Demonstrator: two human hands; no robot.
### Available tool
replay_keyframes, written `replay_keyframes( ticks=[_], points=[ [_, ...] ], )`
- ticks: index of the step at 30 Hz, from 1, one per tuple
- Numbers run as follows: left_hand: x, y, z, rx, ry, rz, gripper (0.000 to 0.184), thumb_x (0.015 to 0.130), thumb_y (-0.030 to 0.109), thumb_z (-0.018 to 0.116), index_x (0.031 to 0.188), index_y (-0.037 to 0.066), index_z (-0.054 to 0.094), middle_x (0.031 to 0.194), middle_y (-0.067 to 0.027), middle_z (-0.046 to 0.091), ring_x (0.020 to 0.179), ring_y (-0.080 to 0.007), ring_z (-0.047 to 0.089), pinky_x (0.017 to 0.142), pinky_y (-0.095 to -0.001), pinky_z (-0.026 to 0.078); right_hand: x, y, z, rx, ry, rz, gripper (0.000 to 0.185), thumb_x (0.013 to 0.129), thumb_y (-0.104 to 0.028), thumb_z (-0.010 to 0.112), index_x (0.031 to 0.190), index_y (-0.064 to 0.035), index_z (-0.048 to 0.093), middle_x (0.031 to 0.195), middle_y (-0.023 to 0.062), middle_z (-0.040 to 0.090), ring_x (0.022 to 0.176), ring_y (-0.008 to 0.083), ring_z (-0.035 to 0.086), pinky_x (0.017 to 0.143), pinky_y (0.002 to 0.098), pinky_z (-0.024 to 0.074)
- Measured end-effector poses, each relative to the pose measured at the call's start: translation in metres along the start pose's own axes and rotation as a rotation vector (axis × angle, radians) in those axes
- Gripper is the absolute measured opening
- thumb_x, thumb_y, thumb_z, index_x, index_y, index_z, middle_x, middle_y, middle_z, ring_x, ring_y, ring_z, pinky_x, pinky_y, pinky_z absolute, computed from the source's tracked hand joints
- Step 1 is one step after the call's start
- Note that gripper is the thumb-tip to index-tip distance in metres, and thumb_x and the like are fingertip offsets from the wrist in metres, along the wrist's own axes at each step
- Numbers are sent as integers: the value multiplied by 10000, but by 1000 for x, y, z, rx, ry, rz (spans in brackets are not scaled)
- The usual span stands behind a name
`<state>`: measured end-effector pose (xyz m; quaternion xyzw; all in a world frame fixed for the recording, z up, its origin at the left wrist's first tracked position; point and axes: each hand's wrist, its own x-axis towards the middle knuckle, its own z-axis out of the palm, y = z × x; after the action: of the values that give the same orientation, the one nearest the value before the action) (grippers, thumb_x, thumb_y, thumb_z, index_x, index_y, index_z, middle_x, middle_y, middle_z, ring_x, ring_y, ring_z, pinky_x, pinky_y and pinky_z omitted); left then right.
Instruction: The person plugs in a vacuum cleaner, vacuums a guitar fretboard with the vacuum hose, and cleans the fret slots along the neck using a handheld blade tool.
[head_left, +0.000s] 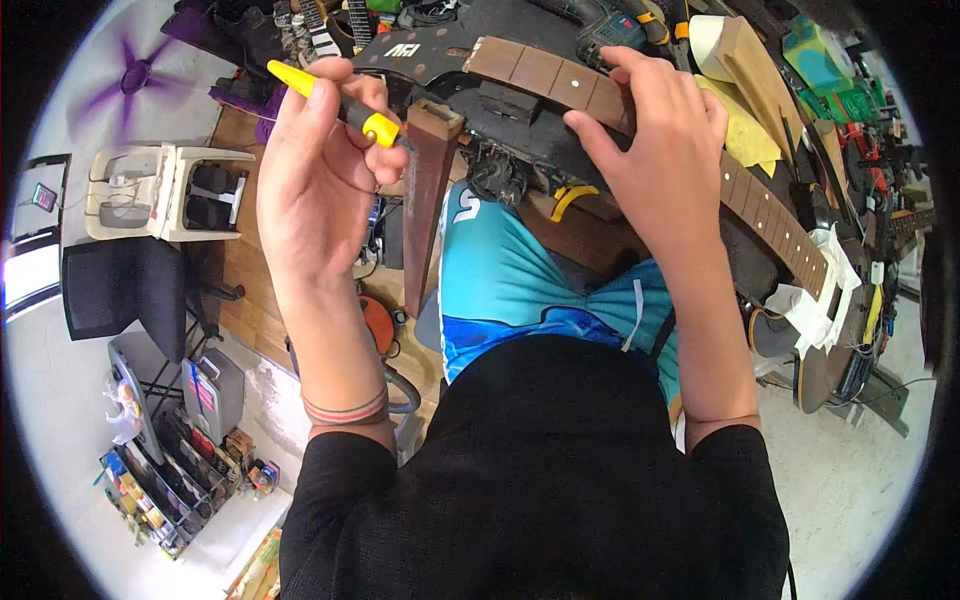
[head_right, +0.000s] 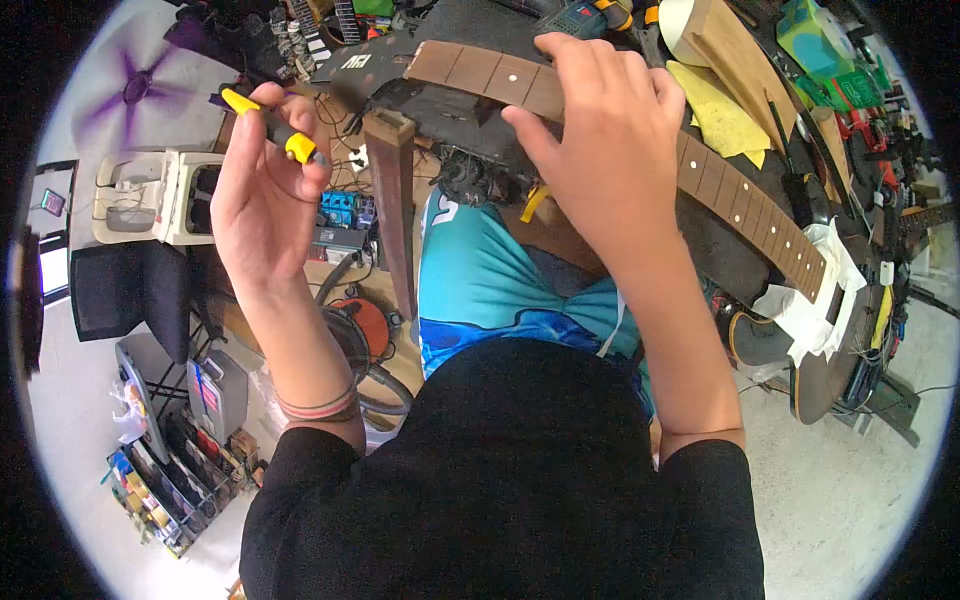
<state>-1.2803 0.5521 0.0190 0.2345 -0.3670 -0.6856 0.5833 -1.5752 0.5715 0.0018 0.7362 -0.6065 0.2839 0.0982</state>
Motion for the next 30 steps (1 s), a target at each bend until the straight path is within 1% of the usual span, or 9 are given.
replay_keyframes(
  ticks=[2,5,8,11,16,21,24,28,30],
  points=[
    [-8,2,-3,12,10,2,329,1168,248,578,1407,20,584,1179,-166,693,848,-264,770,676,-319,645,-1,1,-2,18,8,-2,594,871,-279,906,1405,-166,671,1196,23,737,1187,257,670,1130,478,417],
    [-19,6,0,164,35,8,378,1143,236,617,1451,22,575,1194,-142,632,947,-183,663,716,-277,599,-4,4,-5,44,29,-14,580,876,-256,899,1403,-167,671,1196,15,737,1189,254,668,1137,478,409],
    [-23,8,2,84,29,11,292,1109,148,643,1367,21,591,1172,-157,671,851,-257,753,709,-333,645,-9,10,-9,42,52,-38,575,854,-254,903,1373,-157,674,1214,26,720,1201,259,651,1125,484,404],
    [-24,6,9,83,-13,27,250,1085,117,654,1311,28,596,1160,-150,646,865,-251,734,742,-348,639,-15,16,-18,21,27,-17,568,841,-247,904,1353,-153,677,1239,38,710,1226,262,638,1127,488,395],
    [-16,-9,19,74,-138,26,247,1028,61,688,1255,21,597,1155,-143,629,964,-250,677,790,-335,577,-28,26,-32,2,30,25,529,844,-211,876,1334,-152,685,1284,49,699,1275,289,616,1141,508,378],
    [-1,-36,38,123,-167,-5,243,1024,60,700,1249,-17,652,1165,-170,679,1026,-259,726,869,-367,630,-63,33,-35,79,74,-39,454,803,-89,798,1247,-145,717,1313,47,687,1308,302,594,1138,537,361],
    [9,-54,60,231,-119,38,261,1043,32,723,1289,-49,694,1208,-178,732,1049,-286,784,958,-456,693,-90,34,-40,317,19,-37,393,790,-34,763,1170,-117,716,1178,75,698,1097,316,670,928,491,483],
    [25,-82,87,559,-94,251,243,996,-10,802,1227,-54,739,1239,-147,702,1096,-242,750,960,-400,682,-112,57,-30,406,-77,38,307,825,-20,769,1117,-95,710,1004,107,703,874,342,704,736,474,528],
    [35,-94,91,811,-130,415,244,946,-5,850,1171,-47,767,1144,-156,765,1061,-260,761,930,-354,626,-120,68,-20,410,-96,71,273,857,21,758,1107,-84,725,935,116,722,828,341,723,722,460,548]
  ],
)
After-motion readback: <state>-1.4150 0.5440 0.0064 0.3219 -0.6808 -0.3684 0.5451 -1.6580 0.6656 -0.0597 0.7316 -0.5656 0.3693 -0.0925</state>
